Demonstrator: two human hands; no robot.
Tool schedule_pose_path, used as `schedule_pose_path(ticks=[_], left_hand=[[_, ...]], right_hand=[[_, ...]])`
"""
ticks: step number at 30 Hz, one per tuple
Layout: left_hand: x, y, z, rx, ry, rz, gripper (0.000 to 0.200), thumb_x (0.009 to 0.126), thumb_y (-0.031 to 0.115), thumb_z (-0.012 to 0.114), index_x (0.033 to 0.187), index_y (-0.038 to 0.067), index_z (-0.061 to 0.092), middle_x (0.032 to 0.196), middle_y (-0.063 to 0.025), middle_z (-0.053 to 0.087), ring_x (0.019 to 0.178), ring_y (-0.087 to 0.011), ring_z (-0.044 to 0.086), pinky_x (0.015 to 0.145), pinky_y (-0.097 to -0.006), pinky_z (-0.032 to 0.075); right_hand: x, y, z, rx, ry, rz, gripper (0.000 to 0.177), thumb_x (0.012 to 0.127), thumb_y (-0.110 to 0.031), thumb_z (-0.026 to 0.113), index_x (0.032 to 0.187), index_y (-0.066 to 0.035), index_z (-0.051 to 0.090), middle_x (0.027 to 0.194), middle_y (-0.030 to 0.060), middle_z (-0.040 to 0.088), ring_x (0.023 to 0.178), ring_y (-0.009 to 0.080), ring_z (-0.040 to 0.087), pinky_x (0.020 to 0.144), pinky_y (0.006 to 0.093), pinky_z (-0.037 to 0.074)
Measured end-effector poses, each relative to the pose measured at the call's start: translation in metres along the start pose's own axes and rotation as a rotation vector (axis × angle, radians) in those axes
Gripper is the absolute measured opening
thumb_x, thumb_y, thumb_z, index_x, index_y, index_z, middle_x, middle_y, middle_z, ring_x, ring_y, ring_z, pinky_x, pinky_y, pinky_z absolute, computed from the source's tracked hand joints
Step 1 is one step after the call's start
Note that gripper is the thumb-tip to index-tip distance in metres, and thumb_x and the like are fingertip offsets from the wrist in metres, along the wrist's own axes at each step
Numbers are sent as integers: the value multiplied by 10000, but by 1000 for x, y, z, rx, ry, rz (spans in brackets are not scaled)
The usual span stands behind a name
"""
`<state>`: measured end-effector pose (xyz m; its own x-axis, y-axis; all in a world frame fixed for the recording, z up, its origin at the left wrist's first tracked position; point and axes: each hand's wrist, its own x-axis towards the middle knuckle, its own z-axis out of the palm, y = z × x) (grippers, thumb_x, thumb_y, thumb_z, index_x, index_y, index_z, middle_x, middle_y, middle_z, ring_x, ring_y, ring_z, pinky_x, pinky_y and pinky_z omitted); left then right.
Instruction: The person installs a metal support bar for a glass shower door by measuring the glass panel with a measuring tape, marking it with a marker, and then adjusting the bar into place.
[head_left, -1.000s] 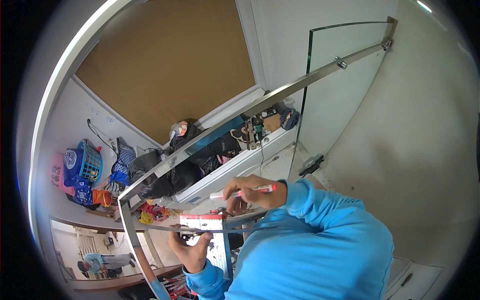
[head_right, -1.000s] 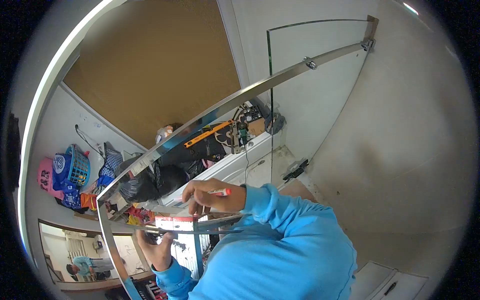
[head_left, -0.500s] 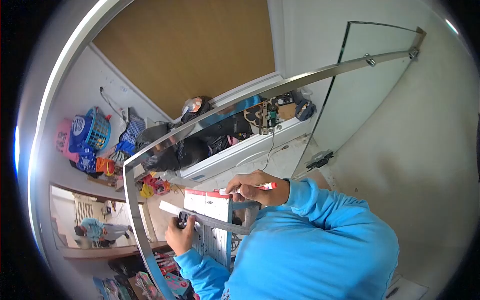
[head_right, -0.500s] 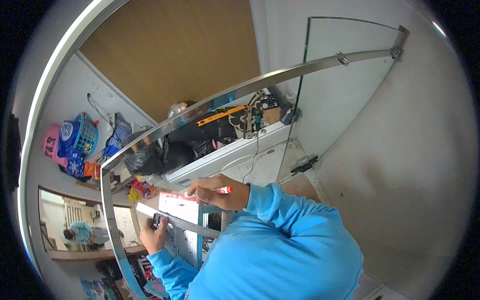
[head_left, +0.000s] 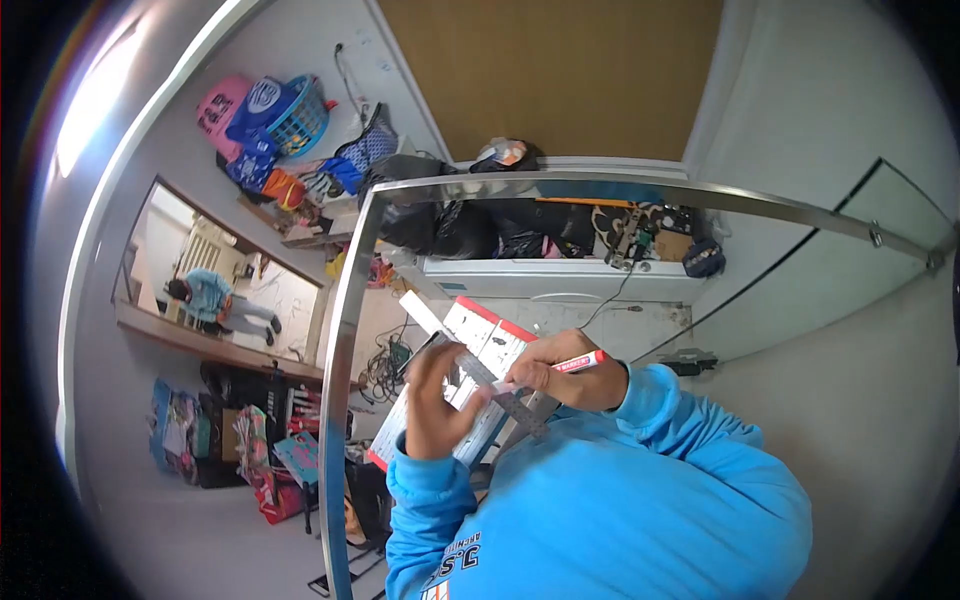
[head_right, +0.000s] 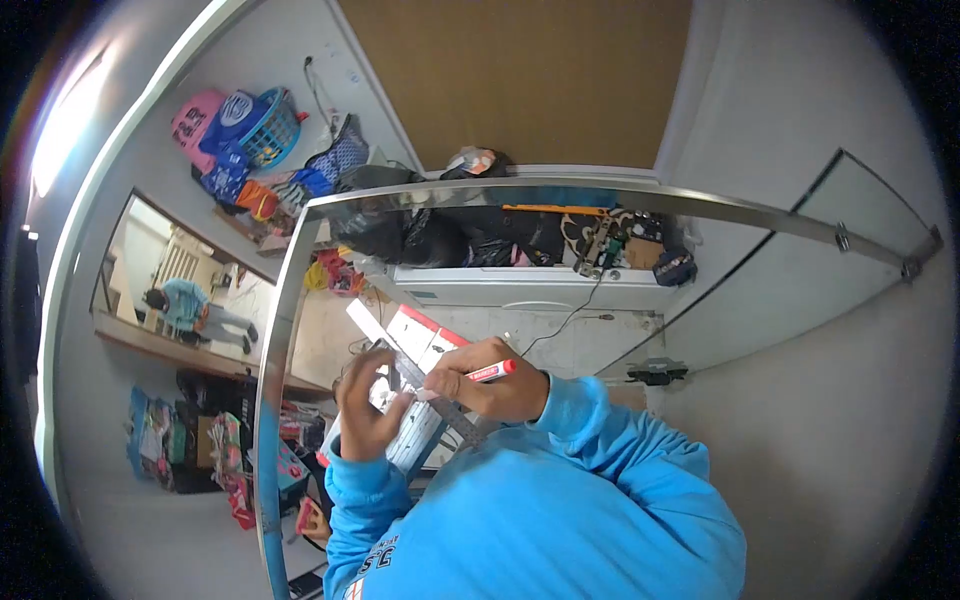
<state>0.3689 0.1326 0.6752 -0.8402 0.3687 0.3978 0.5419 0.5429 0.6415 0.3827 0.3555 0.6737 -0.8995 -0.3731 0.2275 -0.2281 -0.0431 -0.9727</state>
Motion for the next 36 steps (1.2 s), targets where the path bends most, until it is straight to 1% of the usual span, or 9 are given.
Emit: schedule_pose_path(ticks=[1,4,8,10,14,16,21,26,36], left_hand=[[1,17,-1,-266,-83,63,418,742,215,740,1057,-19,598,932,-171,590,867,-332,582,770,-394,463],[-12,38,-2,38,-216,-12,234,822,205,682,874,4,574,741,-167,588,681,-332,596,623,-395,470],[-24,51,-10,-44,-168,-53,227,844,227,659,806,34,546,694,-164,577,629,-357,568,585,-424,453],[-25,61,-18,-122,-206,10,246,857,262,644,814,33,565,688,-169,574,633,-358,573,575,-417,456],[-49,43,-46,-251,32,-395,207,864,194,637,841,-5,582,711,-189,599,625,-365,574,560,-412,452],[-36,26,-30,23,128,-303,210,835,190,668,838,-3,585,699,-170,605,614,-357,574,557,-408,449],[-62,-24,14,464,175,-341,189,697,205,772,782,90,649,792,-85,592,761,-292,549,667,-401,404],[-75,-34,21,468,193,-338,164,706,179,755,795,74,667,803,-118,601,774,-309,564,677,-412,416],[-67,-44,21,351,87,-219,275,731,96,759,926,-36,619,882,-158,605,790,-314,591,707,-389,467]], right_hand=[[6,-2,4,-13,-55,-50,332,947,-276,556,907,23,695,763,116,692,675,156,644,597,283,497],[14,-21,6,-22,-201,-38,272,924,-230,596,894,20,700,740,111,689,661,143,641,594,285,500],[20,-44,-4,57,-397,81,228,898,-195,623,885,16,709,713,102,684,635,120,623,556,273,484],[23,-61,-10,-20,-506,-85,265,915,-215,588,885,18,713,724,98,687,631,123,623,537,261,484],[25,-59,-49,8,-231,-136,401,946,-352,534,929,13,697,734,100,679,638,112,625,544,267,487],[28,-65,-25,-96,-132,-128,452,920,-433,557,971,3,669,729,130,661,632,178,650,557,291,491],[18,38,30,-673,124,-171,346,765,-289,753,887,-2,602,829,187,610,734,365,613,659,392,497],[-25,77,45,-622,45,1,444,732,-312,757,1008,-28,558,1015,198,529,928,407,566,775,464,484],[-42,88,64,-270,264,35,359,689,-7,682,989,-27,487,986,176,517,894,391,570,742,443,459]])
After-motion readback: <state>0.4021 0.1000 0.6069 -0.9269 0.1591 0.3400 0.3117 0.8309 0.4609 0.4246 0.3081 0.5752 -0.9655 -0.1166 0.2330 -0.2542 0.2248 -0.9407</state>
